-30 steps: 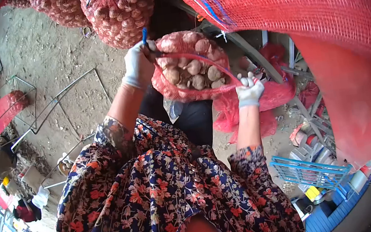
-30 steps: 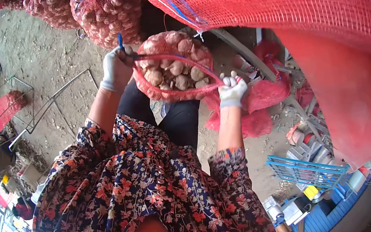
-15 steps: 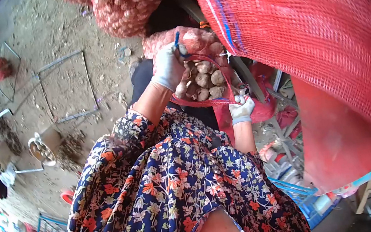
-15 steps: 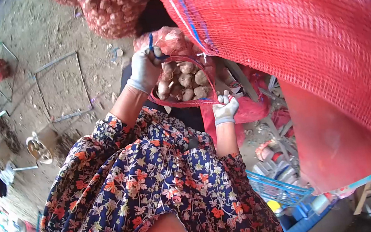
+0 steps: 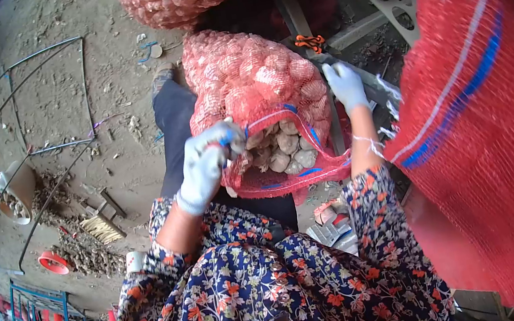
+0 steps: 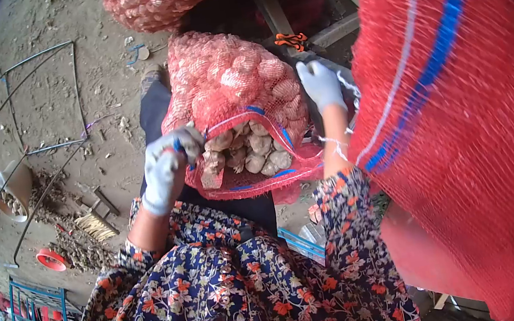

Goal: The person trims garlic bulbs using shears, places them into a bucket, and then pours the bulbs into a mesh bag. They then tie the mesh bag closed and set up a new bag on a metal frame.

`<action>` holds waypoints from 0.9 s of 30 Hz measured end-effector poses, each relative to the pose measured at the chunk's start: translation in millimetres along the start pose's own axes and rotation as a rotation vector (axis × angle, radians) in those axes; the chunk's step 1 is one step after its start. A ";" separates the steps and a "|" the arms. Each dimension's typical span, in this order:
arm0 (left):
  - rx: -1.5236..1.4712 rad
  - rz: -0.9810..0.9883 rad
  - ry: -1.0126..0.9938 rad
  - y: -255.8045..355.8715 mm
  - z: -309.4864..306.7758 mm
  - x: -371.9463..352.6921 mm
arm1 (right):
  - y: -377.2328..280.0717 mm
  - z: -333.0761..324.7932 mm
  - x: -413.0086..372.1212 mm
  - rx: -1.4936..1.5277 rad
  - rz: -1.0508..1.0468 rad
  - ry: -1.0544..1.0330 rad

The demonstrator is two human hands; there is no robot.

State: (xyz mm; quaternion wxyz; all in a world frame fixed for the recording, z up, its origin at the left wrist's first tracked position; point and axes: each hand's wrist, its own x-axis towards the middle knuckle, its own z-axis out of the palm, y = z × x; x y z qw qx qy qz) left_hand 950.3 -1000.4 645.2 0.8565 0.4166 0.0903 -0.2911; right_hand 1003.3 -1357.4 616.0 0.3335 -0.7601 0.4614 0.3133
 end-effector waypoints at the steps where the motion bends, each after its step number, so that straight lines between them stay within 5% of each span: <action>1: 0.087 0.060 -0.051 2.0 1.5 2.7 | -0.3 6.4 31.3 -0.207 -0.079 0.150; 3: 0.263 0.116 -0.113 14.6 -3.2 11.5 | -7.4 23.0 96.4 -0.618 -0.257 0.442; 5: 0.241 0.123 -0.123 11.2 -12.0 16.5 | -26.3 48.4 134.7 0.247 0.181 0.235; 6: 0.245 0.128 -0.113 11.7 -13.6 18.9 | -19.8 56.4 165.1 0.380 0.262 0.279; 9: 0.204 0.088 -0.092 15.3 -15.4 23.1 | -3.0 56.4 216.9 0.536 0.296 -0.008; 13: 0.175 0.110 -0.057 20.1 -13.3 12.9 | -2.0 58.5 231.4 0.550 0.387 0.035; 15: 0.194 0.120 -0.091 15.3 -13.6 13.4 | 49.1 55.7 290.0 0.709 0.554 -0.186; 18: 0.173 0.155 -0.108 -2.6 -13.0 15.3 | -2.0 59.5 228.1 0.708 0.481 0.027; 20: 0.135 0.182 -0.117 -22.4 -14.5 18.0 | 45.3 37.1 293.7 0.832 0.529 0.000; 23: 0.173 0.216 -0.120 -31.1 -19.0 24.2 | -19.9 38.7 200.2 1.061 0.509 0.211; 27: 0.254 0.201 -0.011 -36.4 -16.3 21.6 | -35.2 11.5 98.1 1.248 0.302 -0.348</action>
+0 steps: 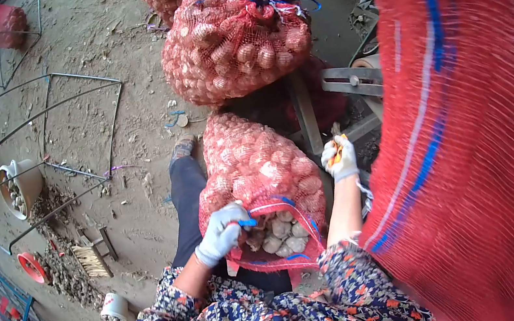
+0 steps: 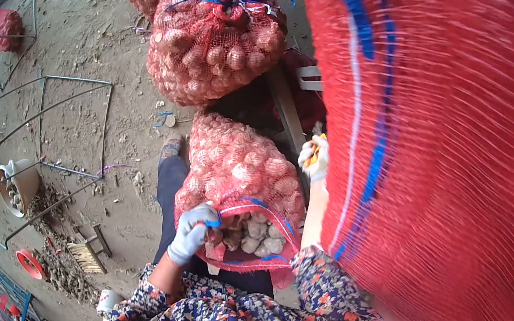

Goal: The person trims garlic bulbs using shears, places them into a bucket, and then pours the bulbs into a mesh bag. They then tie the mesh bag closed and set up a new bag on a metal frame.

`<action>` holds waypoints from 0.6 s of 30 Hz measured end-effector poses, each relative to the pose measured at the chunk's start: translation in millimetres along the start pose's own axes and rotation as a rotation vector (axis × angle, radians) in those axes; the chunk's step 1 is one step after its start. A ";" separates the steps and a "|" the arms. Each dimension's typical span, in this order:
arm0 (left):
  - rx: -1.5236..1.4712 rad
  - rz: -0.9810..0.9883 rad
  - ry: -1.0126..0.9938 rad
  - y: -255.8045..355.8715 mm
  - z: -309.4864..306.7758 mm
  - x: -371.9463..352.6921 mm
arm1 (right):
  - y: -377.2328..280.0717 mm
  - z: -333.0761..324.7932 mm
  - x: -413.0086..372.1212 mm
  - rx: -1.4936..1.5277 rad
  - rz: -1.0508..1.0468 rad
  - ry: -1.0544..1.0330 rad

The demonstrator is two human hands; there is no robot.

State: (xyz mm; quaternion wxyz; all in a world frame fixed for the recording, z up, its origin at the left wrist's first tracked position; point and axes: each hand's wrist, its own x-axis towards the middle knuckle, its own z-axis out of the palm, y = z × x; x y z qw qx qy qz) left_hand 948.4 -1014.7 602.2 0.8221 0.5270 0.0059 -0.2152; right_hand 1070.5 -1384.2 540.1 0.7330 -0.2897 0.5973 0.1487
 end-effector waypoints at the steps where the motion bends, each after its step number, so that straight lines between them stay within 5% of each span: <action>1: -0.062 -0.058 0.042 -2.7 0.1 -1.9 | 14.8 17.0 -37.7 -0.190 -0.101 -0.010; 4: -0.124 -0.247 0.114 -1.0 -1.0 -2.8 | 60.9 68.0 -113.2 -0.752 -0.472 -0.023; 5: -0.003 -0.134 0.091 -7.9 -4.9 -2.6 | 77.9 90.6 -131.2 -0.893 -0.651 -0.020; 7: -0.057 -0.161 0.106 -5.8 -4.3 -5.5 | 84.3 116.8 -99.3 -1.267 -1.332 -0.042; 13: -0.129 -0.249 0.081 -3.9 -4.2 -2.4 | 68.4 283.7 -37.2 -1.574 -1.508 0.148; 15: -0.189 -0.347 0.057 11.0 -12.2 1.2 | 66.2 278.2 -17.3 -1.778 -1.415 0.169; 18: -0.013 -0.101 0.010 16.6 -20.5 2.6 | 76.0 189.9 -64.6 -1.589 -1.612 -0.094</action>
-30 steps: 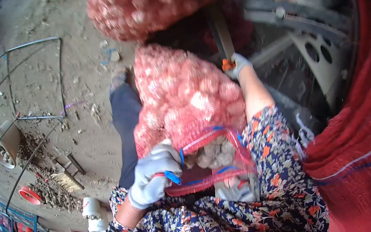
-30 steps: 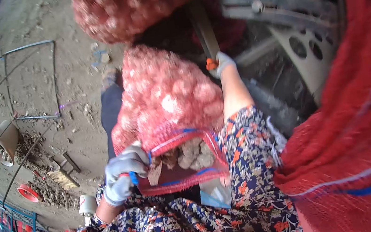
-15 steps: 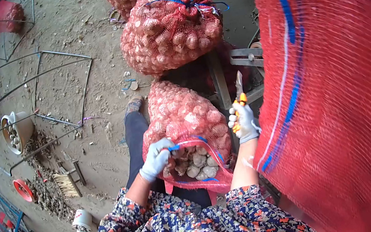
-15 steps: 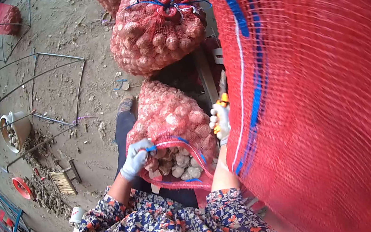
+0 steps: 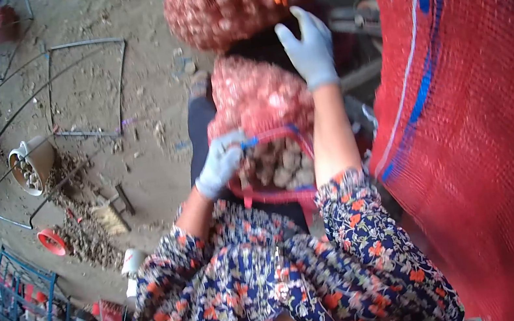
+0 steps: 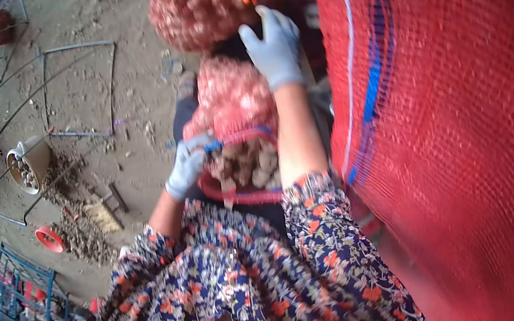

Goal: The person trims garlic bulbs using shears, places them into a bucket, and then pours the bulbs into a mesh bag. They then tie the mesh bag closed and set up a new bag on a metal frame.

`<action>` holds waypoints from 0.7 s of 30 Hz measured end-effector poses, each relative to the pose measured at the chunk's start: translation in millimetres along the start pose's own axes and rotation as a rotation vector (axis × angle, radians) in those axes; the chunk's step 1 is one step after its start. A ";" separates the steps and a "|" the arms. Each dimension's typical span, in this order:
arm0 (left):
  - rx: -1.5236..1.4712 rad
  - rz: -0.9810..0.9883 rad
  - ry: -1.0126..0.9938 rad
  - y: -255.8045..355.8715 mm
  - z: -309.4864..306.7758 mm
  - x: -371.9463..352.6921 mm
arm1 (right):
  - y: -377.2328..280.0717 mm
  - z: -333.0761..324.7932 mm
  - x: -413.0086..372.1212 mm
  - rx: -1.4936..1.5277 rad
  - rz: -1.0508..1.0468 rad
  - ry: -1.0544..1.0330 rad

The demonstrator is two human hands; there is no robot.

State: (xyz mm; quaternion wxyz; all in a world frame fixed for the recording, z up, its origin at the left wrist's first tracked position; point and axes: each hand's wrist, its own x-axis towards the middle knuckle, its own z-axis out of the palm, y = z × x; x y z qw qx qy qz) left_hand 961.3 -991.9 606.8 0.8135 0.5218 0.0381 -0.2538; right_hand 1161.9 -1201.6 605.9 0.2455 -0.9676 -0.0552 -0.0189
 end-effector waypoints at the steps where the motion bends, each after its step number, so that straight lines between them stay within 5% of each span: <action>1: -0.133 -0.211 0.047 14.9 9.3 4.1 | -3.8 -23.7 -45.4 0.015 0.083 0.020; 3: -0.117 -0.184 0.028 19.5 15.3 15.1 | -20.8 -76.6 -135.2 -0.123 0.351 -0.046; 7: -0.182 -0.241 0.052 36.8 41.3 48.1 | 6.4 -130.6 -265.0 -0.420 0.511 -0.178; 9: 0.012 -0.095 0.136 52.6 51.3 73.0 | 24.2 -144.2 -281.7 -0.262 1.196 -0.771; 12: 0.108 -0.058 0.192 72.8 50.4 76.1 | 58.0 -120.6 -313.3 0.476 1.508 -0.108; 13: 0.066 -0.160 0.216 71.8 48.3 69.2 | 59.7 -118.5 -302.9 0.486 1.503 -0.100; 15: -0.008 -0.281 0.307 75.8 48.4 49.1 | 55.8 -118.7 -271.7 -0.314 0.937 -0.832; 16: -0.064 -0.328 0.357 81.4 48.3 39.2 | 31.7 -125.8 -252.3 -0.293 0.773 -1.143; 18: -0.097 -0.375 0.361 95.7 45.6 21.6 | 34.4 -117.7 -316.7 -0.169 0.993 -0.973; 21: -0.090 -0.418 0.396 114.5 44.5 18.7 | 14.4 -113.1 -318.8 -0.147 0.948 -1.057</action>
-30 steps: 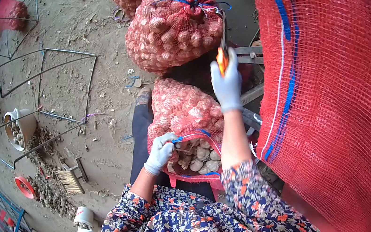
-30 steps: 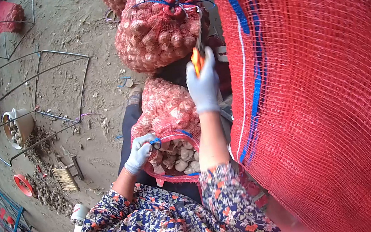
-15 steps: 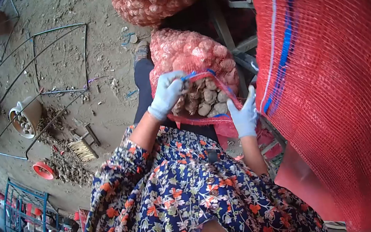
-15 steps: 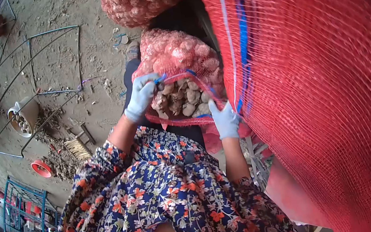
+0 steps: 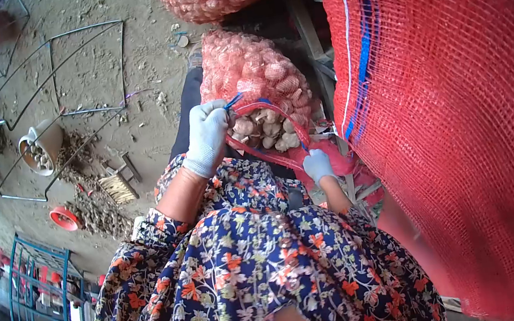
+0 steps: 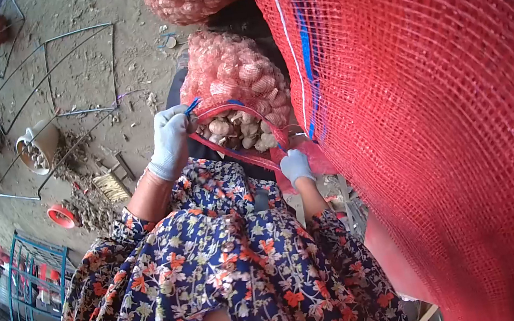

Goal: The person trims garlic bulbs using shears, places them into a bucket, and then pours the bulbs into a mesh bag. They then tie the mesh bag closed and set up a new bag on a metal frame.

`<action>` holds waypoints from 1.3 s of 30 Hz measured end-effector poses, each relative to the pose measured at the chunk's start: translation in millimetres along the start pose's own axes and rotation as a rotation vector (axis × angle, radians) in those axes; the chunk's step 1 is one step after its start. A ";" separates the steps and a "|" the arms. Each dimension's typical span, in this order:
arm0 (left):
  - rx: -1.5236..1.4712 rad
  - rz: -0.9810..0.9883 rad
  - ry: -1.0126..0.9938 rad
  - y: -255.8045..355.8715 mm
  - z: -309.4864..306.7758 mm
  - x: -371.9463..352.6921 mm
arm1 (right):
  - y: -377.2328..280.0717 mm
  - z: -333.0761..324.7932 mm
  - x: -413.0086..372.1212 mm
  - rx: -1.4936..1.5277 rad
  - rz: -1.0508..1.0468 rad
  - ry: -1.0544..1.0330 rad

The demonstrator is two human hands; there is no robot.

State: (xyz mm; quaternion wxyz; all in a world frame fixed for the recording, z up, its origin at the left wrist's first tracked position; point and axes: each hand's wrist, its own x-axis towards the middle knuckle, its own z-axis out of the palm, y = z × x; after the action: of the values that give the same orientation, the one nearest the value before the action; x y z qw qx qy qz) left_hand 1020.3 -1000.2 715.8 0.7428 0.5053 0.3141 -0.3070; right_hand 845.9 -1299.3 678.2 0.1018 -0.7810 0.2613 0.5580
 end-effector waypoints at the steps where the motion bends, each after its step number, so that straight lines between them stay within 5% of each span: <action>1: 0.030 -0.013 0.017 1.9 1.5 -1.4 | 3.8 -0.4 -3.2 -0.003 -0.001 -0.007; 5: 0.017 0.127 -0.125 41.6 40.0 34.4 | 25.1 -13.6 21.1 0.256 0.065 0.058; 7: 0.292 0.551 -0.288 25.1 66.4 100.8 | 26.7 -49.5 19.9 0.463 0.093 0.078; 8: -0.032 0.234 -0.321 19.5 84.6 116.5 | 23.3 -67.2 14.9 0.538 0.085 0.105; 10: -0.040 0.102 -0.323 1.7 90.3 142.6 | 2.7 -107.7 -0.8 0.640 -0.018 0.237; 11: 0.030 0.070 -0.329 -2.9 85.0 153.3 | -13.0 -127.1 -10.3 0.673 -0.111 0.322; 13: -0.360 -0.002 -0.319 -17.9 83.4 181.2 | -51.7 -158.7 -22.4 0.687 -0.327 0.477; 15: -0.293 0.069 -0.357 -17.8 78.0 196.5 | -93.3 -176.6 -16.1 0.646 -0.515 0.553; 19: -0.340 0.126 -0.311 -21.1 66.8 187.6 | -133.5 -175.8 19.4 0.685 -0.618 0.455; 21: -0.096 0.556 -0.201 -36.8 62.5 171.0 | -120.1 -171.0 24.6 0.803 -0.571 0.353; 22: 0.183 0.664 -0.099 -41.9 59.2 164.1 | -105.7 -166.2 22.3 0.868 -0.532 0.299; 23: 0.684 1.037 0.085 -33.3 53.4 153.4 | -88.8 -161.7 18.8 0.935 -0.488 0.253; 25: 0.724 1.457 0.225 -11.7 68.4 137.5 | -58.4 -156.3 10.2 1.062 -0.390 0.179; 28: 0.957 1.403 -0.215 -14.0 117.2 85.0 | -15.2 -151.5 13.6 1.188 -0.253 0.116; 30: 1.039 1.391 -0.252 -83.9 129.8 70.0 | -1.6 -154.4 18.4 1.238 -0.209 0.099; 33: 1.296 0.932 -0.602 -120.9 97.2 79.6 | 24.7 -145.7 11.9 1.254 -0.138 0.084; 34: 1.211 0.768 -0.511 -114.9 92.6 81.5 | 30.0 -140.7 7.9 1.254 -0.127 0.080; 35: 0.745 1.018 -0.221 -128.5 86.6 87.2 | 32.0 -134.4 4.5 1.252 -0.131 0.076; 37: 0.717 1.083 -0.060 -92.3 83.8 71.4 | -14.8 -139.4 -4.8 1.332 -0.261 0.031; 39: 1.004 1.133 -0.286 -68.1 97.1 50.1 | -85.0 -163.2 -1.0 1.440 -0.397 0.016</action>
State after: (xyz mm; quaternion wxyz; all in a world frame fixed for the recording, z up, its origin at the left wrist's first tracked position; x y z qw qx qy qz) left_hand 1013.6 -1119.3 667.2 0.5014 0.8211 -0.2686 -0.0479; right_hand 1023.5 -1300.9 726.1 0.6850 -0.5577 0.4169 0.2144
